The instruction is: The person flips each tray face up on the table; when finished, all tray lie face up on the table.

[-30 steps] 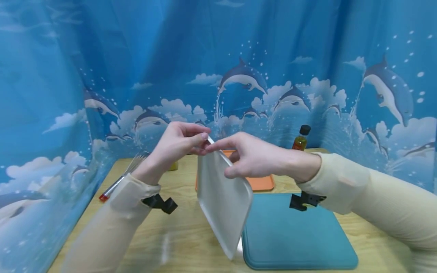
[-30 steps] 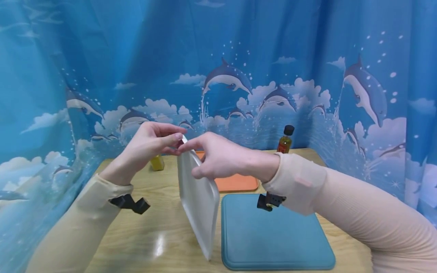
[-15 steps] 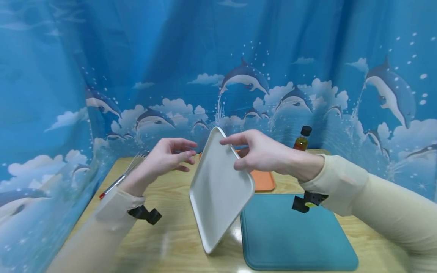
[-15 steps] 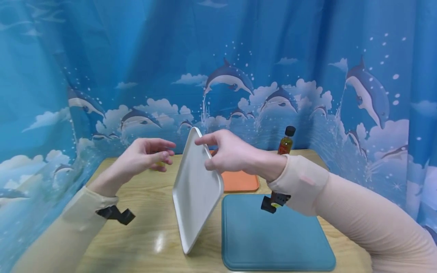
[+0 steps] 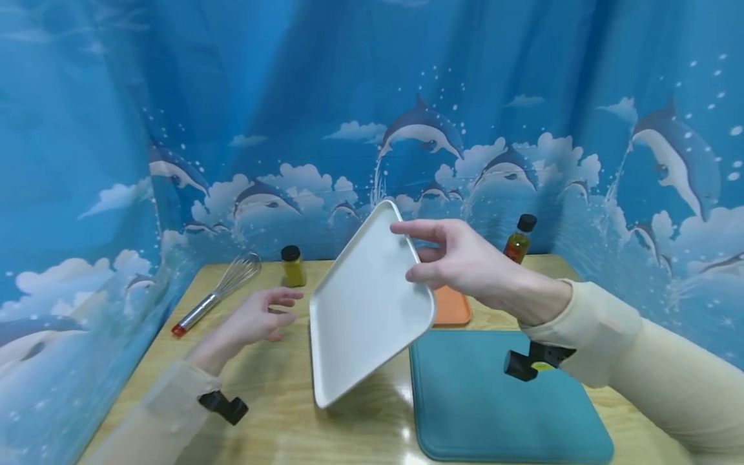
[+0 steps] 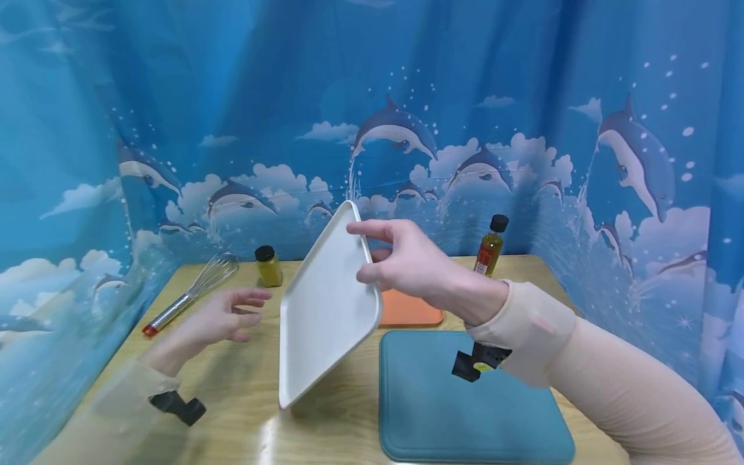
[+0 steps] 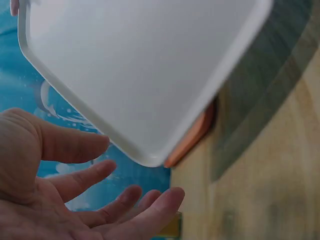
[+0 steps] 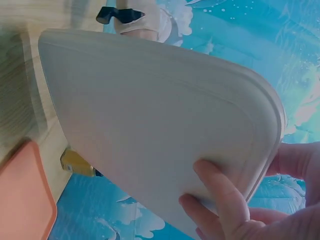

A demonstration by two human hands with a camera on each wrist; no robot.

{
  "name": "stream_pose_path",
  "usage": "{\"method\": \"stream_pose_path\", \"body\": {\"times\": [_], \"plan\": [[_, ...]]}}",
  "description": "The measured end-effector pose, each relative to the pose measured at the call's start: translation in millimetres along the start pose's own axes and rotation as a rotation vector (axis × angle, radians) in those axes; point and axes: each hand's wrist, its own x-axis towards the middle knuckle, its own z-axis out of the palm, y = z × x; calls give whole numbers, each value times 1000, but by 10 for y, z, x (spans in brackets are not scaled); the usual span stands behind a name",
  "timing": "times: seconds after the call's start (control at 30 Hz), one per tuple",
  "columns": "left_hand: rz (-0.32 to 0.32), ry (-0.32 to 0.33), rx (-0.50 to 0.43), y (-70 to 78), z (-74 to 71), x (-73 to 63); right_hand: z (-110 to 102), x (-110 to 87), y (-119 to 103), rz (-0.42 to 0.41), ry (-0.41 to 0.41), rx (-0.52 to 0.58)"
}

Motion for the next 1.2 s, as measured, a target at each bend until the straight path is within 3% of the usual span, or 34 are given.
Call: {"method": "stream_pose_path", "body": {"times": [0.23, 0.47, 0.63, 0.87, 1.03, 1.2], "plan": [[-21, -36, -219, -284, 169, 31, 38, -15, 100, -27, 38, 56], [-24, 7, -348, -431, 226, 105, 40, -26, 256, -29, 93, 93], [-45, 54, -302, -478, 130, 84, 19, -40, 383, -6, 83, 111], [-82, 96, -220, -568, -83, -52, 20, -52, 619, 34, -32, 90], [-97, 93, -156, -610, -232, -171, 118, 4, 839, 82, -43, 63], [-158, 91, -74, -619, -350, -283, 319, 71, 1074, 150, -46, 53]]}}
